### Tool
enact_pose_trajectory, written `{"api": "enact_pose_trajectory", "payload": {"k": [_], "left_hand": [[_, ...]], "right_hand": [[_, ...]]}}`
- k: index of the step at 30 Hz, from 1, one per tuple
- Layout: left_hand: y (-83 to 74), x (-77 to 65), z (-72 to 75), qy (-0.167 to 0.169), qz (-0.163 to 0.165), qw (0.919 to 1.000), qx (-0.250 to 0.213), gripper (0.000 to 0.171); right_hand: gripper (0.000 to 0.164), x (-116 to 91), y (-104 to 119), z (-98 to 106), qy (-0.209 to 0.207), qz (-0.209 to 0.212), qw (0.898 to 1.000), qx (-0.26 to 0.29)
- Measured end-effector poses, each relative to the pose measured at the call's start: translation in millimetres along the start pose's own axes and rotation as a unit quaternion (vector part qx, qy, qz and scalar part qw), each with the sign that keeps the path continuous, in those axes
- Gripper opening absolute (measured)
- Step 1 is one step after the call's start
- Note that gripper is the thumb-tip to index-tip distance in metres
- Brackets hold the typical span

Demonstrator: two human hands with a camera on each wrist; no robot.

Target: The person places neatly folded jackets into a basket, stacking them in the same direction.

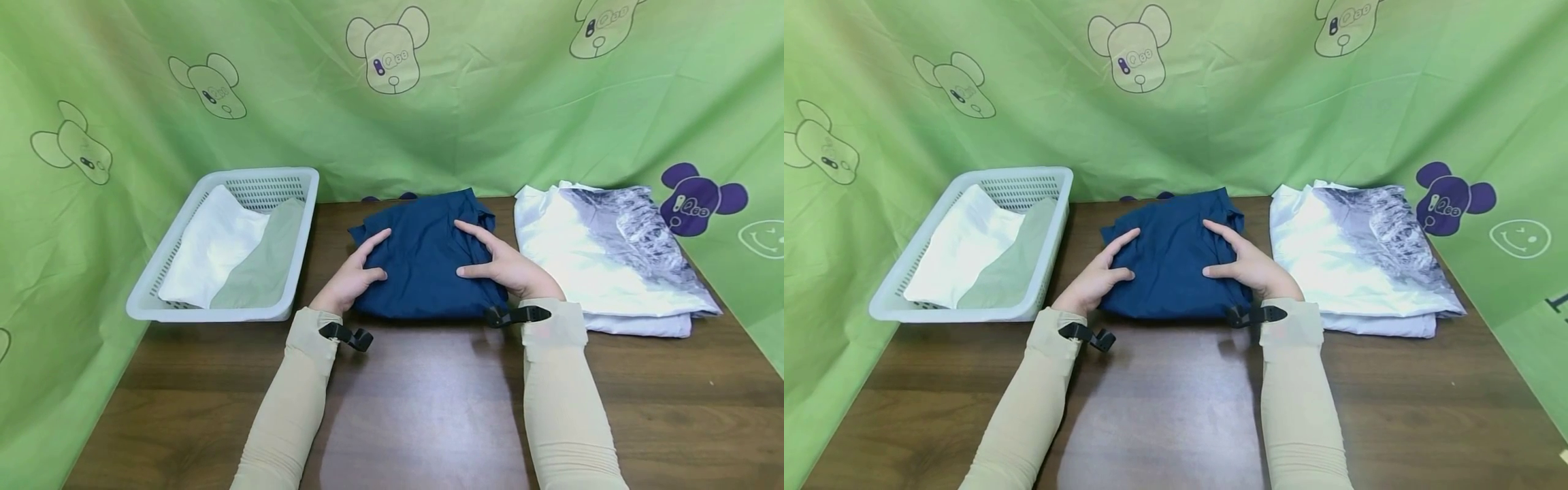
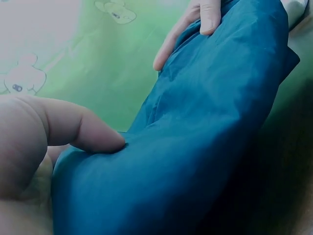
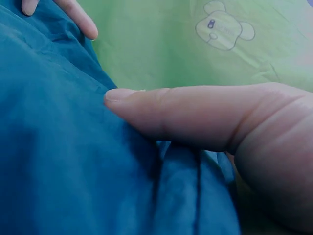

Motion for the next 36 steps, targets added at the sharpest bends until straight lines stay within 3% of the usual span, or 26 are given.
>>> {"api": "enact_pose_trajectory", "payload": {"k": [12, 23, 36], "left_hand": [[-24.9, -8.5, 3.2, -0.039, -0.052, 0.9961, 0.060, 0.072], [-57.3, -26.4, 6.9, -0.087, -0.101, 0.9835, 0.122, 0.066], [-83.0, -49.3, 27.4, -0.105, -0.135, 0.9768, 0.129, 0.062]], "right_hand": [[0.089, -3.6, 16.5, -2.1, -0.013, 0.033, 0.999, 0.037], [0.081, -8.0, 34.9, -3.5, -0.029, 0.072, 0.993, 0.094], [0.073, -7.3, 58.4, -20.8, -0.028, 0.129, 0.975, 0.176]]}}
Point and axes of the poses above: each hand's wrist, its own x-axis towards the middle knuckle, its own z-axis out of the back of the hand, y = z × x, the point moved 7 cm from there along x, towards the middle knuckle, and after that the axes turned 1 degree about y, right-handed, at the moved point
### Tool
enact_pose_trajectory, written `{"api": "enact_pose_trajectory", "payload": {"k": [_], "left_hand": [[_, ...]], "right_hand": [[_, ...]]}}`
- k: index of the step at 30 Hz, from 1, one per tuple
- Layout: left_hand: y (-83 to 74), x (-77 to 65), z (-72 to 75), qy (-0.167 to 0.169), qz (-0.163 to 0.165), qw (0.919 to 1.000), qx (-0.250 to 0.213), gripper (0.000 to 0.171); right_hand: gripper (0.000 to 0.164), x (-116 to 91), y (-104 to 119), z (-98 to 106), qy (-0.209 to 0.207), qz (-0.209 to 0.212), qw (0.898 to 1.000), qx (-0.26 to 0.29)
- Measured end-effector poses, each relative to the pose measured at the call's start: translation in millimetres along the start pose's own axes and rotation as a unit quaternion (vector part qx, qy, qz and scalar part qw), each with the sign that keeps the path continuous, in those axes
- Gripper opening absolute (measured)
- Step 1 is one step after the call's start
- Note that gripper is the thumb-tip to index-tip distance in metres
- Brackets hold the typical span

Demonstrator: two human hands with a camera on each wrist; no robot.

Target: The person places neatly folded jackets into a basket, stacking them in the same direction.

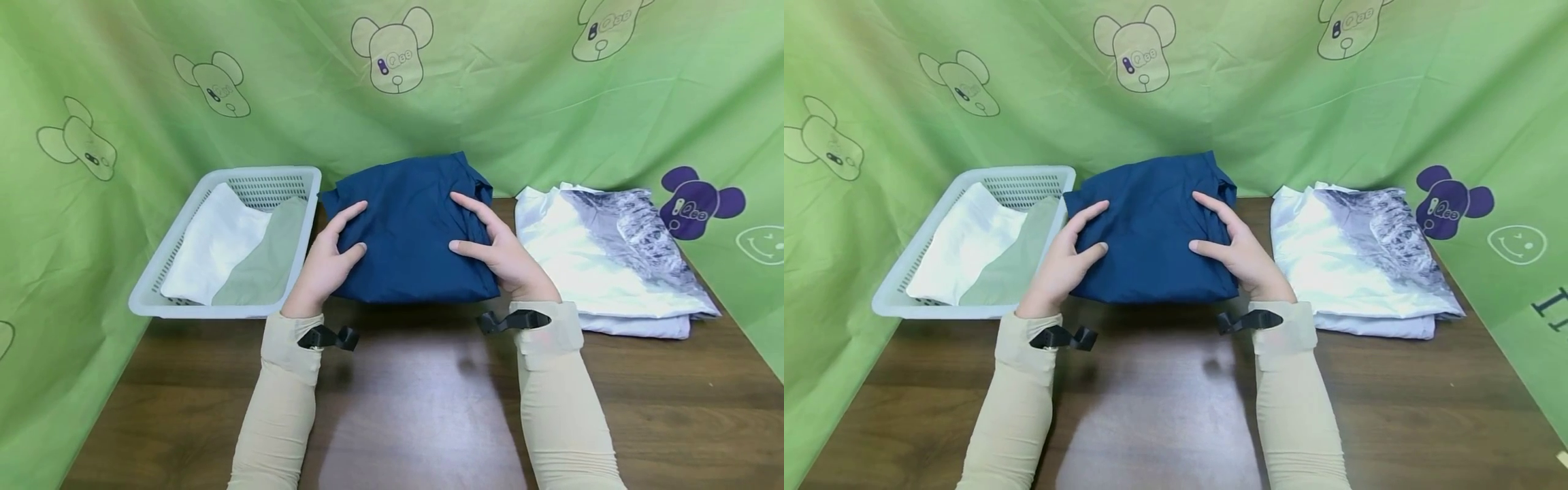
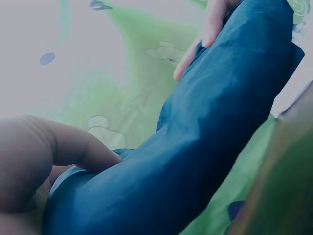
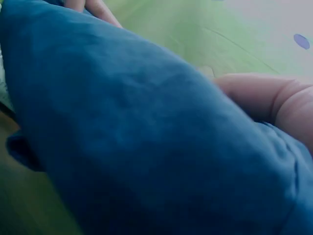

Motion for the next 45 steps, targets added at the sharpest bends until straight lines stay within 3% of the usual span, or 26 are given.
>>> {"api": "enact_pose_trajectory", "payload": {"k": [8, 17, 26, 31, 35, 45], "left_hand": [[-6.8, -8.2, 25.3, -0.023, -0.018, 0.9996, 0.005, 0.057], [-13.1, -15.6, 61.5, -0.019, -0.028, 0.9975, 0.062, 0.057], [-10.3, -22.4, 112.9, -0.028, 0.025, 0.9940, 0.102, 0.058], [-2.2, -24.6, 142.3, -0.027, 0.073, 0.9943, 0.072, 0.058], [2.6, -27.8, 165.1, -0.035, 0.100, 0.9933, 0.048, 0.060], [8.9, -31.0, 214.7, -0.070, 0.129, 0.9870, 0.066, 0.061]], "right_hand": [[0.070, 6.1, 7.1, -23.9, -0.012, 0.048, 0.999, -0.010], [0.074, 22.5, 6.2, -59.1, -0.006, 0.078, 0.997, 0.001], [0.081, 52.8, 1.7, -101.2, 0.054, 0.058, 0.996, 0.037], [0.087, 69.1, 4.1, -124.8, 0.076, 0.060, 0.993, 0.065], [0.090, 79.3, 7.1, -143.2, 0.073, 0.059, 0.993, 0.070], [0.085, 99.2, 3.4, -180.0, 0.024, 0.032, 0.997, 0.066]]}}
Point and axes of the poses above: each hand's wrist, its own x-axis towards the middle knuckle, its own z-axis out of the back of the hand, y = z × x, the point moved 7 cm from there along x, towards the middle knuckle, and after that the axes turned 1 degree about y, right-handed, at the moved point
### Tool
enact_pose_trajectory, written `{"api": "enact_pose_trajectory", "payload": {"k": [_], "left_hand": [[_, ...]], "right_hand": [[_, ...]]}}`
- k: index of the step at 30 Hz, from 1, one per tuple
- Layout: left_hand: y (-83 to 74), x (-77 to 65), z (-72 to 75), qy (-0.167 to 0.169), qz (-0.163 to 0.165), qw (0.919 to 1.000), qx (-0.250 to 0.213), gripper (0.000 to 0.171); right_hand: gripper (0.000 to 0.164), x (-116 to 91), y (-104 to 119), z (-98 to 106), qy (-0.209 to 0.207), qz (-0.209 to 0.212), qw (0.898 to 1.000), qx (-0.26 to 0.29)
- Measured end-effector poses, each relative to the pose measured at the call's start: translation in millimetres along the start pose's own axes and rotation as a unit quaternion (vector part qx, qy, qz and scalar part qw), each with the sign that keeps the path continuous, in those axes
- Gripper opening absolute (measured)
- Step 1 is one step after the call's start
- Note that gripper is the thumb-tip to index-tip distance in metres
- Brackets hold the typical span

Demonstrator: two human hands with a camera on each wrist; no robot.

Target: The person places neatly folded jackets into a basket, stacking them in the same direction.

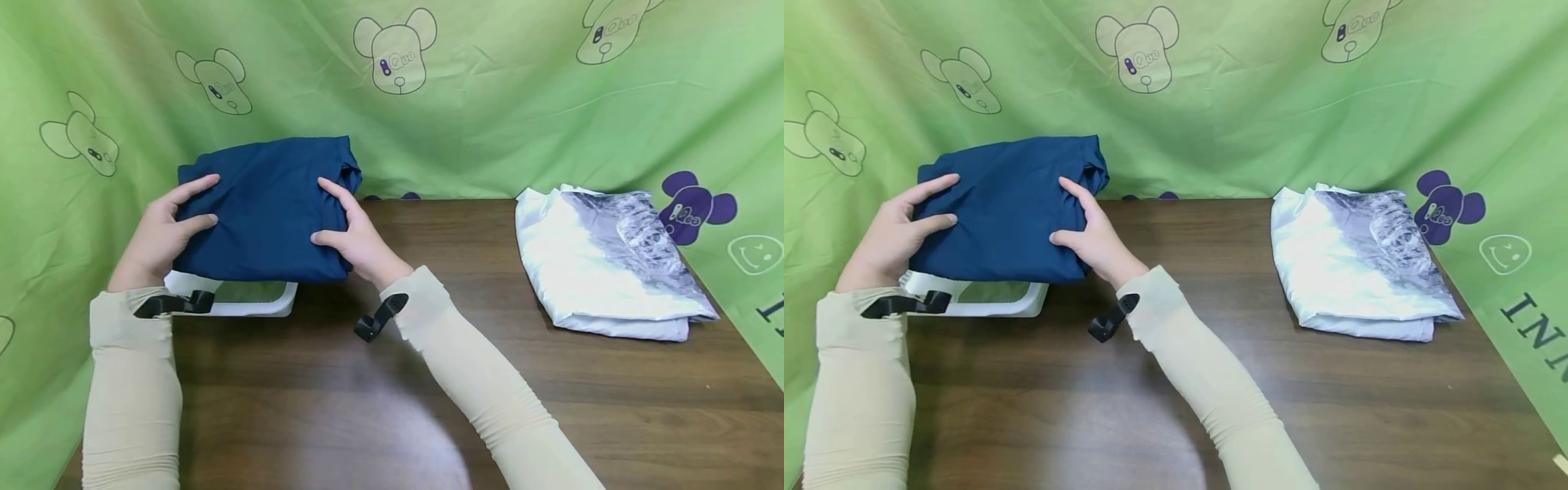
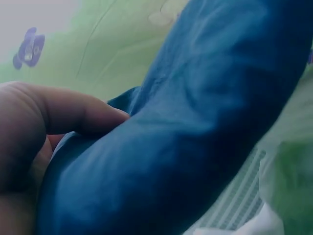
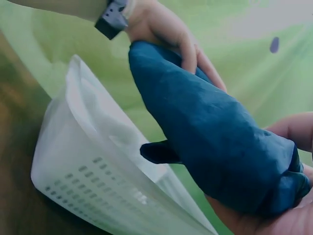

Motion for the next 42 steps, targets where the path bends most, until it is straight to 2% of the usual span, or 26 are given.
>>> {"api": "enact_pose_trajectory", "payload": {"k": [5, 9, 15, 18, 22, 27, 32, 36, 39, 42], "left_hand": [[7.6, 2.0, 20.6, -0.021, 0.010, 0.9997, 0.001, 0.060], [15.3, 2.0, 33.4, -0.022, 0.025, 0.9994, 0.005, 0.060], [23.1, 0.1, 51.1, -0.037, 0.031, 0.9969, 0.062, 0.060], [26.5, -0.6, 55.1, -0.040, 0.031, 0.9954, 0.081, 0.060], [32.8, 0.7, 53.2, -0.026, 0.039, 0.9927, 0.112, 0.060], [40.0, 3.0, 50.2, -0.016, 0.041, 0.9876, 0.151, 0.062], [44.9, 6.8, 46.5, -0.013, 0.030, 0.9819, 0.187, 0.061], [47.3, 11.7, 41.2, -0.008, 0.014, 0.9730, 0.230, 0.061], [50.6, 16.0, 33.6, 0.017, 0.011, 0.9657, 0.259, 0.060], [56.5, 18.8, 23.7, 0.075, 0.026, 0.9592, 0.271, 0.060]], "right_hand": [[0.086, 7.8, -7.5, -16.9, -0.004, -0.020, 1.000, 0.007], [0.088, 12.5, -13.6, -28.2, 0.001, -0.035, 0.999, -0.002], [0.093, 18.4, -22.9, -45.9, 0.023, -0.055, 0.998, 0.005], [0.095, 20.6, -28.6, -52.4, 0.028, -0.068, 0.997, 0.006], [0.094, 22.2, -38.2, -56.6, 0.021, -0.091, 0.996, -0.014], [0.091, 22.7, -46.1, -58.9, 0.024, -0.100, 0.992, -0.067], [0.086, 20.0, -46.8, -58.6, 0.031, -0.105, 0.988, -0.109], [0.078, 16.1, -45.6, -60.0, 0.037, -0.117, 0.984, -0.130], [0.071, 12.5, -42.9, -61.5, 0.046, -0.115, 0.976, -0.177], [0.062, 7.9, -39.2, -63.0, 0.055, -0.108, 0.966, -0.228]]}}
Point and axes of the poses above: each hand's wrist, its own x-axis towards the middle knuckle, its own z-axis out of the back of the hand, y = z × x, the point moved 7 cm from there along x, towards the middle knuckle, and after that the axes turned 1 degree about y, right-handed, at the moved point
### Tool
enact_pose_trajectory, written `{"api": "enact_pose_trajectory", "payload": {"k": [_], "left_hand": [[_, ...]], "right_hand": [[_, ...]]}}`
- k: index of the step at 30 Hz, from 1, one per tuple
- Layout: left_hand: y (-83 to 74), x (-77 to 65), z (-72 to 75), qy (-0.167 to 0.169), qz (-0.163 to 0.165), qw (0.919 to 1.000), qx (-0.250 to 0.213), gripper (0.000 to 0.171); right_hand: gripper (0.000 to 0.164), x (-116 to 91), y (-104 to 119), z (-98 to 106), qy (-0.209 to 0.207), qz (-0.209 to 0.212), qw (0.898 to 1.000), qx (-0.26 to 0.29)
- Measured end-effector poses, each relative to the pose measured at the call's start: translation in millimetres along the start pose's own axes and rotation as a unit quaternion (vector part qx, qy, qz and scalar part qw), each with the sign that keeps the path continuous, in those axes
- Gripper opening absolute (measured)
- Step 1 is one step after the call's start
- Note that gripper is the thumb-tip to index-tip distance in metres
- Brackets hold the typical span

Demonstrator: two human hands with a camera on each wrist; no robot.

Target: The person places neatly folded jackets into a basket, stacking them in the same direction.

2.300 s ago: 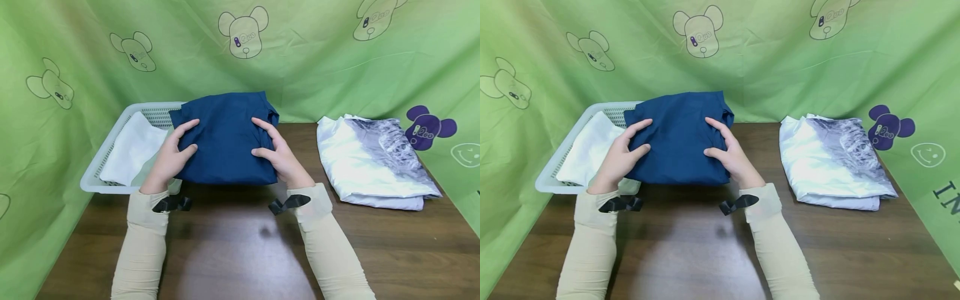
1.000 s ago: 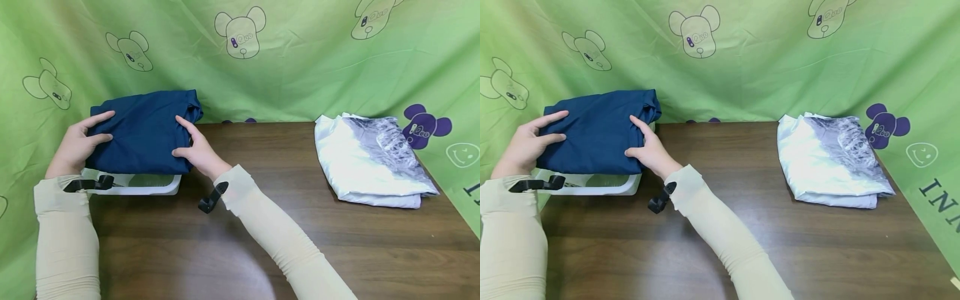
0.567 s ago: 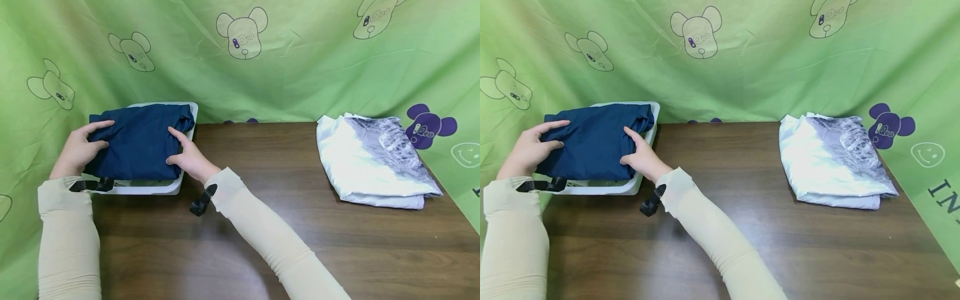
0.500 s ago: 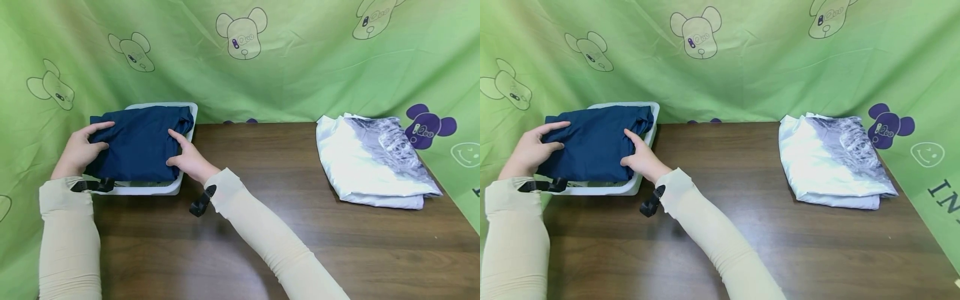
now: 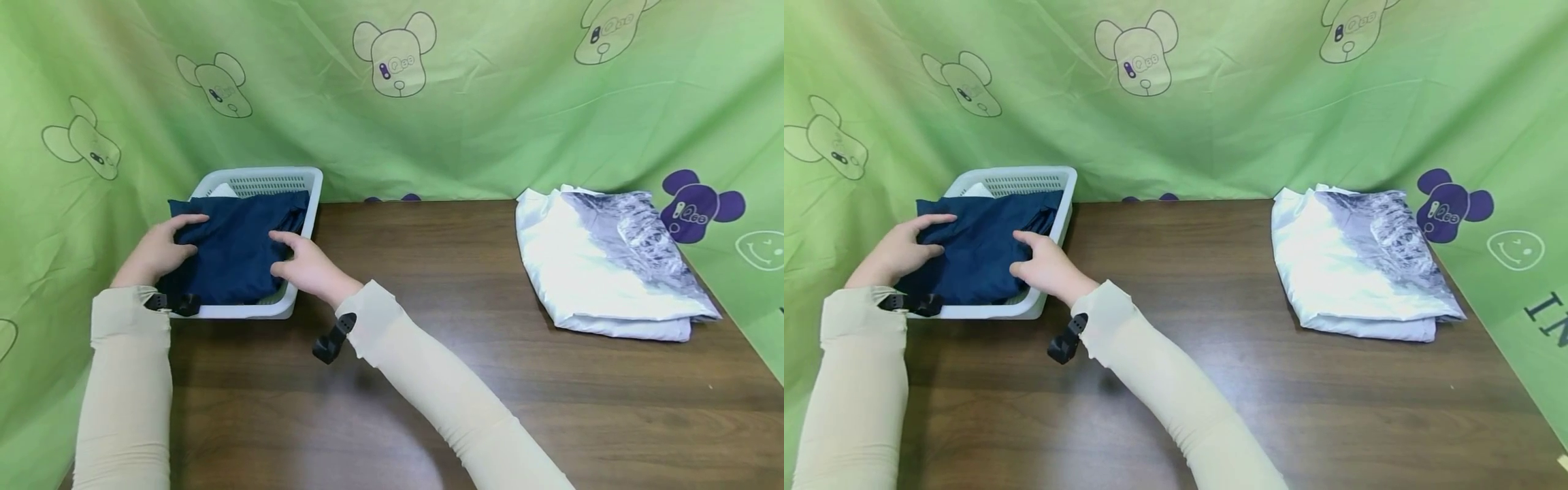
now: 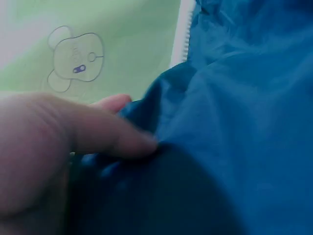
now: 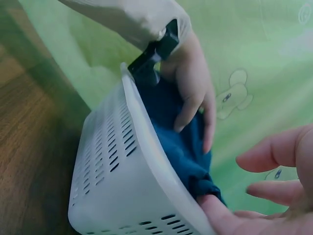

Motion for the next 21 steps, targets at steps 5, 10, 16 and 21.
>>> {"api": "enact_pose_trajectory", "payload": {"k": [5, 10, 16, 21], "left_hand": [[-1.2, 5.4, -16.2, 0.094, 0.004, 0.9956, 0.005, 0.065], [-3.9, 6.3, -16.1, 0.099, 0.004, 0.9950, 0.010, 0.065], [-4.9, 2.8, -7.5, 0.040, 0.008, 0.9983, 0.041, 0.062], [-18.0, -3.6, 0.2, -0.018, 0.005, 0.9981, 0.058, 0.056]], "right_hand": [[0.049, -8.6, 2.3, 3.2, -0.009, 0.019, 0.998, -0.052], [0.042, -14.1, 1.8, 5.9, -0.012, 0.033, 0.998, -0.050], [0.039, -19.9, -2.9, 8.9, -0.005, 0.045, 0.998, -0.031], [0.032, -29.9, -0.3, 18.0, -0.008, 0.090, 0.995, -0.038]]}}
Point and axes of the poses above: each hand's wrist, its own x-axis towards the middle knuckle, its own z-axis out of the back of the hand, y = z × x, the point moved 7 cm from there along x, towards the middle knuckle, and after that the axes turned 1 degree about y, right-handed, at the moved point
